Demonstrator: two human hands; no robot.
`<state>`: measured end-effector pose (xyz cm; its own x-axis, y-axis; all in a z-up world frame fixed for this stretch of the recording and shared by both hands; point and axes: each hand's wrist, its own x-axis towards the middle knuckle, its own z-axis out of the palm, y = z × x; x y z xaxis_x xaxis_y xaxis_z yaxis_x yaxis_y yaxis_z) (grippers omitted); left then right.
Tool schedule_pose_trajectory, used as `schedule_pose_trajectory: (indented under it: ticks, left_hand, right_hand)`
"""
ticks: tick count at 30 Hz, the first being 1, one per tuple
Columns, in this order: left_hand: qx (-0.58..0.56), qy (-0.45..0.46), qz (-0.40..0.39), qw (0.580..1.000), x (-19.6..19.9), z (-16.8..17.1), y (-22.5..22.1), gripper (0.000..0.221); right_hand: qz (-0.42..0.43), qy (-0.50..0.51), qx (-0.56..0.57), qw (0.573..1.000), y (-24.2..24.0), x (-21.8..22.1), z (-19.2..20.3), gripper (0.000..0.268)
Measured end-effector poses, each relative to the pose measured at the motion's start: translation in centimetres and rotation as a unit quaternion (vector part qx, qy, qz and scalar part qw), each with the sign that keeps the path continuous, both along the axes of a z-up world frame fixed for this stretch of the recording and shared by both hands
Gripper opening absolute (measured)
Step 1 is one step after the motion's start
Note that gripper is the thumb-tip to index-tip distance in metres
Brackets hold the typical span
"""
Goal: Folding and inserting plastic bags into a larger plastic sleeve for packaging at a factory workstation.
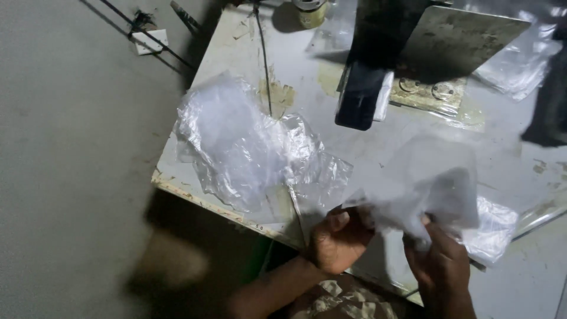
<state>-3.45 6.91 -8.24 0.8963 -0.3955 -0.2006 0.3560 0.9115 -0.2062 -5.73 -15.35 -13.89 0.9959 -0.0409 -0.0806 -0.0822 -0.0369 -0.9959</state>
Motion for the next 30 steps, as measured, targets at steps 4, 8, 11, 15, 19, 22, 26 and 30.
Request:
schedule_pose_trajectory:
  ticks: [4,8,11,15,19,22,26,30]
  left_hand:
    - [0.425,-0.253,0.048,0.868,3.1,5.3,-0.3,0.048]
    - [0.657,-0.412,0.255,0.577,3.6,6.5,-1.4,0.021]
    - [0.698,-0.469,0.134,0.524,2.5,7.7,-2.9,0.036]
    - [0.771,-0.392,0.211,0.455,4.8,7.8,-3.0,0.017]
    - [0.678,-0.623,0.316,0.229,4.2,3.3,-2.7,0.022]
    - [0.691,-0.589,0.318,0.271,3.1,2.8,-4.5,0.022]
    - [0.622,-0.663,0.205,0.363,2.3,2.7,-5.3,0.036]
    - [0.63,-0.636,0.25,0.368,2.1,4.6,-4.0,0.024]
  right_hand:
    - [-0.092,-0.216,-0.266,0.935,3.6,0.8,10.5,0.025]
    - [-0.091,-0.175,-0.151,0.969,4.6,2.7,14.2,0.026]
    - [-0.177,-0.192,-0.316,0.912,4.2,2.8,10.8,0.049]
    - [-0.084,-0.229,-0.332,0.911,4.3,0.8,8.1,0.05]
    - [-0.178,0.148,0.201,0.952,3.9,1.2,10.6,0.023]
    - [-0.169,0.301,0.191,0.919,2.9,0.6,5.8,0.04]
    - [-0.007,0.46,-0.05,0.887,1.4,2.4,13.3,0.048]
    - [-0.007,0.415,0.007,0.91,-1.4,4.1,6.5,0.031]
